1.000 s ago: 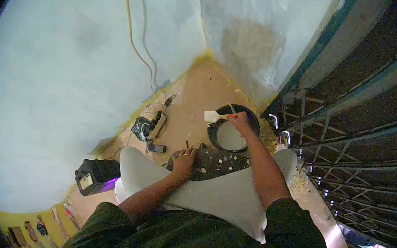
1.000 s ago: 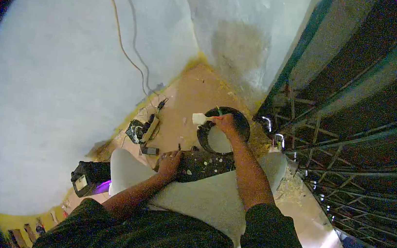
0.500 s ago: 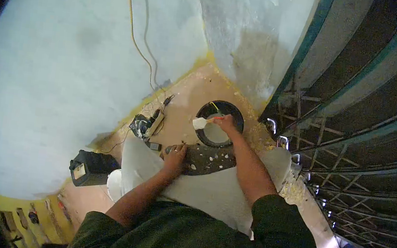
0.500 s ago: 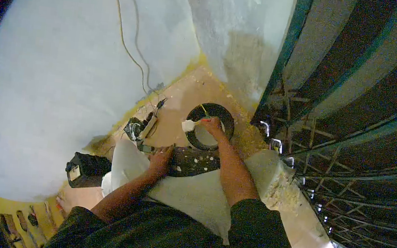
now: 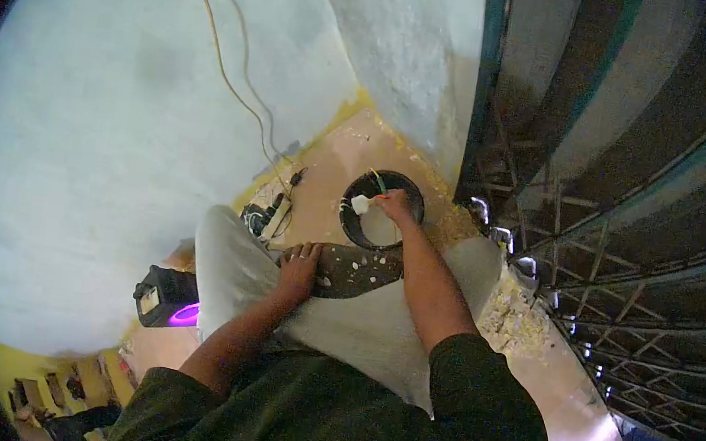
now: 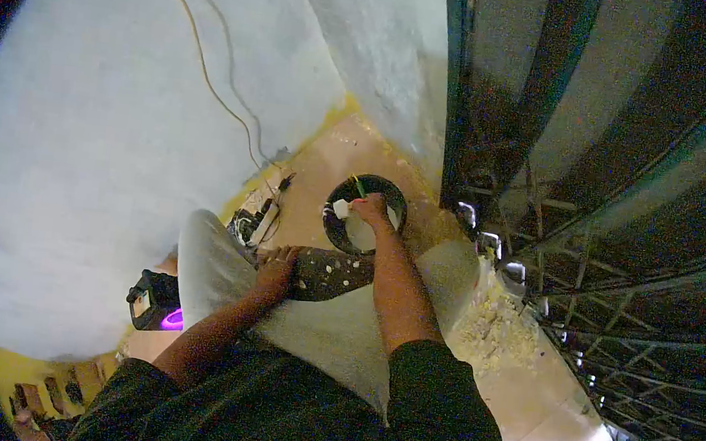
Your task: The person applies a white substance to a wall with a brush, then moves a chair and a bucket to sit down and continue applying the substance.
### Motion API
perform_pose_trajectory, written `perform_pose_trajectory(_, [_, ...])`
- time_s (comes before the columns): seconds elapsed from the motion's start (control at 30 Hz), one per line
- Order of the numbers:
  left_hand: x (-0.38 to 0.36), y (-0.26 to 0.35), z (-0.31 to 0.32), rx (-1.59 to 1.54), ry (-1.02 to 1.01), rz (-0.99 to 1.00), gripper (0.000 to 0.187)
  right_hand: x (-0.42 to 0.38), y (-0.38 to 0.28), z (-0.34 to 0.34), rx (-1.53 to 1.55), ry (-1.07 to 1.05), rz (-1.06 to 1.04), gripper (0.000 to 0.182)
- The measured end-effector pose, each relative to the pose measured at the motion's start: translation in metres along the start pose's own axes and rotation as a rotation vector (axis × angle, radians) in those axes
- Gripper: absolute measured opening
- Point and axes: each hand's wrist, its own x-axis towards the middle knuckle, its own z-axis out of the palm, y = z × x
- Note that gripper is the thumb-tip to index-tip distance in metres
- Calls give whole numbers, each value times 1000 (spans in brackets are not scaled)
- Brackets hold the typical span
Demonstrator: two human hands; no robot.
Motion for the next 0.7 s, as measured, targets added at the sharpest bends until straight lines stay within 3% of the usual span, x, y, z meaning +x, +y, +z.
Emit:
perform_pose_trajectory(0.07, [3,9,-17,1,-80,-42,54,-15,-5,-8,95,25,-47,36])
perform_pose_trajectory(0.1, [9,11,-21,-7,-83,-36,54,-18,-7,-12,194,54,-108,35])
perform_pose_trajectory(0.17, [21,11,-25,-51,-409,-194,55,-14,-4,-12,166,-10,-8,37])
perform_pose_trajectory(0.2, [13,12,-24,155,-129,-25,54,-12,-2,-12,149,-75,87,39])
perform_pose_trajectory(0.23, [16,13,-24,152,-129,-23,54,-9,-1,-12,145,-74,90,39])
perform_pose_trajectory(0.3, [25,11,-29,57,-302,-42,58,-5,1,-10,-21,-104,130,41])
perform_pose_trajectory(0.33, [32,4,-7,66,-300,-33,58,-6,1,-14,-15,-93,135,41])
perform_pose_trajectory(0.4, [50,-21,56,231,-483,-80,63,-12,-3,-23,-24,-76,120,42])
perform_pose_trajectory(0.43, [50,-23,46,242,-486,-72,63,-16,-8,-26,-14,-69,127,42])
perform_pose_trajectory(0.5, [46,-19,22,159,-437,75,66,-21,-16,-33,287,-57,228,44])
perform_pose_trajectory(0.53, [48,2,-24,161,-434,84,66,-15,-15,-34,286,-48,230,44])
perform_pose_trajectory(0.6, [55,32,-123,54,-634,62,68,-10,-7,-28,75,-107,342,43])
perform_pose_trajectory(0.7, [76,27,-134,-227,-625,61,67,-2,3,-13,167,-16,420,43])
